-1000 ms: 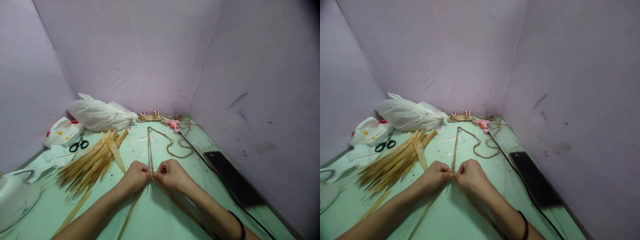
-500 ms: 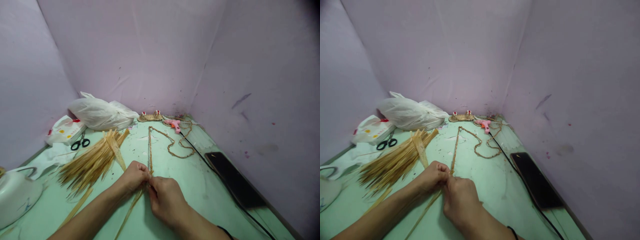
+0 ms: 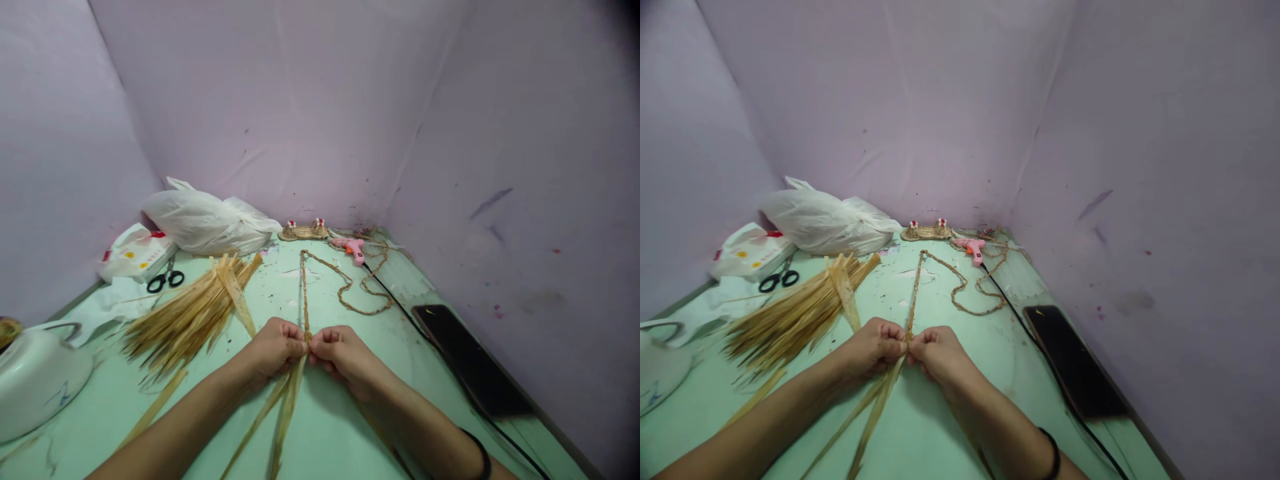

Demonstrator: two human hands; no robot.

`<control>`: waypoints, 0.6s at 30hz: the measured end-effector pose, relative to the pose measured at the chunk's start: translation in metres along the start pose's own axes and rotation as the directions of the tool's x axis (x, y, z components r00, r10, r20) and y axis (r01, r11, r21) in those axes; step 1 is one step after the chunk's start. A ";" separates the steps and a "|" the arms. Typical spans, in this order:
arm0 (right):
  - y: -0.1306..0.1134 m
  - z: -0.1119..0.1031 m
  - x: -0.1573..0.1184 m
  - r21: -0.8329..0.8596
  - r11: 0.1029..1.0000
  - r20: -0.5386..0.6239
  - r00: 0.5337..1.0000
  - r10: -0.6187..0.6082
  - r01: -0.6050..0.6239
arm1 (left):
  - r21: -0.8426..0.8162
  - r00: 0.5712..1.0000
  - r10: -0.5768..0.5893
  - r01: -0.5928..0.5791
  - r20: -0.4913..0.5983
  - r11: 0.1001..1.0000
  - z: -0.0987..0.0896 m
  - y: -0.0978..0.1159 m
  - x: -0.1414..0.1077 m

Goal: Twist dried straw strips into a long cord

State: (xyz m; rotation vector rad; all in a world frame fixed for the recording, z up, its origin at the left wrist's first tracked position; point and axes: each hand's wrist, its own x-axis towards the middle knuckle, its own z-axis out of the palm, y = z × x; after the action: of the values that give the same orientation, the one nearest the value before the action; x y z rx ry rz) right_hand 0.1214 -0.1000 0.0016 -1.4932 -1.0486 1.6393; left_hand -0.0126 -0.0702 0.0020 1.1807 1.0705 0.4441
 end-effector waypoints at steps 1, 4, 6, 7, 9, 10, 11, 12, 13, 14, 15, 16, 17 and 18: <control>0.001 0.000 0.001 -0.020 1.000 -0.007 1.000 0.003 -0.003 | 0.030 1.000 0.015 -0.015 -0.008 0.999 0.000 -0.001 0.001; 0.004 -0.001 0.005 -0.006 1.000 -0.043 0.999 0.004 -0.004 | 0.161 0.996 0.079 -0.073 -0.031 0.984 -0.002 -0.004 0.003; 0.007 -0.002 0.008 0.005 1.000 -0.085 0.996 -0.017 0.018 | 0.293 0.994 0.107 -0.092 -0.037 0.952 -0.006 -0.004 0.003; 0.009 -0.002 0.009 0.004 0.999 -0.105 0.994 -0.034 0.035 | 0.363 0.994 0.107 -0.086 -0.036 0.928 -0.009 -0.003 0.002; 0.012 -0.003 0.011 -0.012 0.998 -0.121 0.991 -0.055 0.054 | 0.469 0.997 0.077 -0.054 -0.030 0.882 -0.013 0.000 -0.002; 0.013 -0.003 0.011 -0.020 0.998 -0.113 0.992 -0.055 0.053 | 0.494 0.998 0.060 -0.038 -0.029 0.869 -0.014 0.003 -0.004; 0.013 -0.003 0.012 -0.024 0.998 -0.101 0.993 -0.058 0.056 | 0.508 0.999 0.040 -0.017 -0.035 0.861 -0.014 0.005 -0.007; 0.014 -0.003 0.011 -0.024 0.998 -0.087 0.994 -0.061 0.059 | 0.520 0.999 0.024 0.004 -0.047 0.854 -0.012 0.007 -0.011; 0.014 -0.002 0.011 -0.019 0.998 -0.076 0.995 -0.067 0.066 | 0.539 0.998 0.017 0.022 -0.067 0.842 -0.008 0.008 -0.015; 0.014 -0.002 0.011 -0.009 0.997 -0.071 0.995 -0.077 0.076 | 0.577 0.995 0.025 0.034 -0.094 0.816 -0.002 0.008 -0.019; 0.014 -0.001 0.010 0.005 0.996 -0.069 0.994 -0.086 0.086 | 0.633 0.991 0.052 0.039 -0.124 0.773 0.005 0.008 -0.024; 0.013 0.000 0.009 0.021 0.996 -0.070 0.993 -0.091 0.092 | 0.707 0.982 0.105 0.037 -0.156 0.706 0.013 0.007 -0.028; 0.013 0.001 0.008 0.035 0.995 -0.074 0.993 -0.092 0.095 | 0.783 0.969 0.167 0.041 -0.182 0.621 0.022 0.005 -0.032; 0.012 0.002 0.008 0.048 0.994 -0.077 0.993 -0.090 0.094 | 0.841 0.957 0.213 0.055 -0.199 0.538 0.031 0.002 -0.035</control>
State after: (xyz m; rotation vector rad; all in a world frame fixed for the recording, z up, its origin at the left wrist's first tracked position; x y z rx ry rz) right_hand 0.1187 -0.0992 -0.0127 -1.4403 -1.0114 1.5237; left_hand -0.0017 -0.1126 0.0191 2.0942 1.5655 0.1288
